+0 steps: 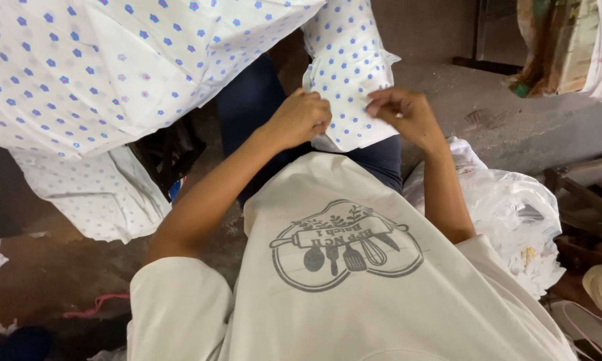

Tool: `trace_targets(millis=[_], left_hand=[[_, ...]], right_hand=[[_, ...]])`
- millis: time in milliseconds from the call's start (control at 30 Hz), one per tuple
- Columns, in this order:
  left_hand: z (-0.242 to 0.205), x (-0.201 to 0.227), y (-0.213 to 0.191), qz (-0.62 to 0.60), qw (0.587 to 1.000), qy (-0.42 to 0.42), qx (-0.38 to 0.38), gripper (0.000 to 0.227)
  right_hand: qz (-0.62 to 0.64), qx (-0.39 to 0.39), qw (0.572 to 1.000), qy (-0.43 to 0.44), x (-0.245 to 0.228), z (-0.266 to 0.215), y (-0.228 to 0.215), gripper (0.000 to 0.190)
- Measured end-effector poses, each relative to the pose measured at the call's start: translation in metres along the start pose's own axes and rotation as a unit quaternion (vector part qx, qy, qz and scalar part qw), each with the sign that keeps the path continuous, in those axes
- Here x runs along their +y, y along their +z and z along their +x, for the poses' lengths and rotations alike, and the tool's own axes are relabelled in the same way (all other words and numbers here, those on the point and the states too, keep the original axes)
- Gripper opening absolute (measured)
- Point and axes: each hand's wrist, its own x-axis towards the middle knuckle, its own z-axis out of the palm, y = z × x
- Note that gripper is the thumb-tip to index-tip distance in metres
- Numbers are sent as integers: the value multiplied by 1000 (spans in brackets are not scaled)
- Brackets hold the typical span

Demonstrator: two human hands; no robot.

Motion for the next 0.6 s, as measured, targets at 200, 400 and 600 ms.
trace_targets(millis=[200, 400, 600], left_hand=[[115, 48, -94, -230, 945, -20, 232, 9], [74, 96, -148, -214, 891, -33, 400, 24], [-33, 127, -143, -266, 788, -222, 509, 26]], right_hand=[[-167, 54, 983, -51, 38, 10, -51, 25], [-121, 143, 959, -213, -73, -11, -123, 15], [14, -346, 904, -252, -141, -27, -42, 13]])
